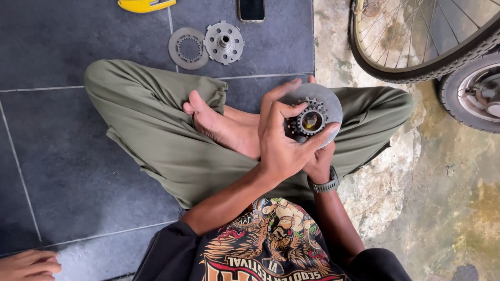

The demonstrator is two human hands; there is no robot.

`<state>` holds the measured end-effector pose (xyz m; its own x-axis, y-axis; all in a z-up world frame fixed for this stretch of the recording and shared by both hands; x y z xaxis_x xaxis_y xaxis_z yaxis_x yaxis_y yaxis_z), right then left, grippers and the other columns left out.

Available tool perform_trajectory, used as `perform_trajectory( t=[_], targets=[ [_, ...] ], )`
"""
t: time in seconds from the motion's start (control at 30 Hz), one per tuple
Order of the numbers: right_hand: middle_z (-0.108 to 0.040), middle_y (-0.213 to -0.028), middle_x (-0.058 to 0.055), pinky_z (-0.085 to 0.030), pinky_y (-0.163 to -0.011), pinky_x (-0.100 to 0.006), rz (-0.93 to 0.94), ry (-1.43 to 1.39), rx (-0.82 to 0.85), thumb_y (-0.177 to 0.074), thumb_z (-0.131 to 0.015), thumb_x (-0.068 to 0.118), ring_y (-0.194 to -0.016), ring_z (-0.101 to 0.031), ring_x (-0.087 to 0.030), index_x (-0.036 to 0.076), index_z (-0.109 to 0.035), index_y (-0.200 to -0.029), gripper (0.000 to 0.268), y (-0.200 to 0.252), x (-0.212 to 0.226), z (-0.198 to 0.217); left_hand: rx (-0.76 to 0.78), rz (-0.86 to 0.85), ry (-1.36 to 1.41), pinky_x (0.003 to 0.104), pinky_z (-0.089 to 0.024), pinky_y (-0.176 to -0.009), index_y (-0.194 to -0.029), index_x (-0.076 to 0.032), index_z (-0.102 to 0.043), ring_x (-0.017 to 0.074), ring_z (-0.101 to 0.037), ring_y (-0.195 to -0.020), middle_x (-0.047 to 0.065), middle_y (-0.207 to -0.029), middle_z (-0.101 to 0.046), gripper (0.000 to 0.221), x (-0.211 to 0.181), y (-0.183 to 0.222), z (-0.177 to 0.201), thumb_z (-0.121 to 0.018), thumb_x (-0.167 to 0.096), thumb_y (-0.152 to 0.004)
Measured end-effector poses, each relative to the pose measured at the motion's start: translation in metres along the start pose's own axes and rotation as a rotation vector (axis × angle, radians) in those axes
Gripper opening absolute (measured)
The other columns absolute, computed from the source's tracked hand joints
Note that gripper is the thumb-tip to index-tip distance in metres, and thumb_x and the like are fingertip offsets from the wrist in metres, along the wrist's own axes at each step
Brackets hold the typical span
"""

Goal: Brushing and cleaning the inner surfaces of a motorcycle clutch hub using a small hand brush.

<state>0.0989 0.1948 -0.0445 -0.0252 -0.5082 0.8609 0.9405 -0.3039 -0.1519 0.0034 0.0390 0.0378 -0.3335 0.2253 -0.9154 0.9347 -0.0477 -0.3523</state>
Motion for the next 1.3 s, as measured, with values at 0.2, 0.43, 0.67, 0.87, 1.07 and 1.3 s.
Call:
perform_trajectory(
  t=[0.2, 0.43, 0.67, 0.87, 1.07, 1.3],
  targets=[
    [-0.068, -0.118, -0.012, -0.048, -0.091, -0.034, 0.0, 0.005, -0.001, -0.091, -0.053, 0.002, -0.103, -0.062, -0.02, -0.006, -0.06, -0.125, 0.036, 0.007, -0.024, 0.001, 0.0, 0.01, -0.005, 0.047, -0.051, -0.111, -0.108, -0.005, -0.047, 0.0356, -0.059, -0.126, 0.021, -0.138, -0.049, 0.054, 0.004, 0.004, -0.002, -0.09, -0.012, -0.077],
    [-0.068, -0.12, -0.012, -0.047, -0.093, -0.035, -0.009, 0.005, 0.009, -0.091, -0.052, 0.002, -0.105, -0.061, -0.021, -0.005, -0.059, -0.126, 0.036, 0.072, -0.108, 0.028, 0.01, 0.012, -0.013, 0.047, -0.051, -0.113, -0.108, -0.004, -0.047, 0.0353, -0.057, -0.128, 0.02, -0.14, -0.048, 0.053, 0.005, 0.005, -0.005, -0.09, -0.012, -0.077],
    [-0.067, -0.121, -0.012, -0.045, -0.096, -0.036, -0.019, 0.004, -0.008, -0.092, -0.052, 0.003, -0.107, -0.061, -0.022, -0.005, -0.059, -0.128, 0.037, 0.093, -0.109, 0.038, 0.002, -0.027, -0.03, 0.049, -0.051, -0.114, -0.11, -0.004, -0.047, 0.037, -0.056, -0.13, 0.021, -0.141, -0.047, 0.054, 0.001, 0.007, -0.007, -0.09, -0.011, -0.079],
    [-0.066, -0.123, -0.013, -0.043, -0.098, -0.037, -0.009, 0.002, -0.022, -0.092, -0.052, 0.003, -0.109, -0.06, -0.022, -0.005, -0.058, -0.129, 0.038, 0.103, -0.115, 0.04, 0.006, -0.034, -0.048, 0.049, -0.051, -0.115, -0.11, -0.005, -0.047, 0.0369, -0.056, -0.13, 0.021, -0.141, -0.047, 0.055, 0.002, 0.006, -0.009, -0.091, -0.012, -0.078],
    [-0.066, -0.124, -0.013, -0.042, -0.1, -0.039, -0.01, 0.005, -0.017, -0.092, -0.052, 0.003, -0.111, -0.06, -0.023, -0.005, -0.057, -0.13, 0.038, 0.107, -0.12, 0.038, -0.001, -0.035, -0.061, 0.05, -0.051, -0.115, -0.109, -0.004, -0.048, 0.038, -0.056, -0.131, 0.022, -0.14, -0.048, 0.055, -0.001, 0.006, -0.012, -0.092, -0.009, -0.076],
    [-0.065, -0.126, -0.013, -0.04, -0.103, -0.04, 0.002, 0.013, -0.005, -0.093, -0.051, 0.004, -0.113, -0.059, -0.024, -0.005, -0.056, -0.131, 0.039, 0.104, -0.102, 0.042, -0.005, -0.045, -0.05, 0.051, -0.05, -0.117, -0.107, -0.005, -0.049, 0.0377, -0.055, -0.132, 0.021, -0.14, -0.048, 0.055, 0.002, 0.009, -0.017, -0.093, -0.007, -0.074]
  ],
)
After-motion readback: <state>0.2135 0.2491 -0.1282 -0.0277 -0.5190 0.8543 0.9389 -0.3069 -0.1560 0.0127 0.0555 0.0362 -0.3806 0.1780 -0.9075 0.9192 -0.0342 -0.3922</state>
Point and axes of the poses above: each hand's wrist, its own y-axis away from the middle knuckle, its own z-axis out of the back of the hand, x = y × z, the point moved 3 cm from there along -y, towards the middle knuckle
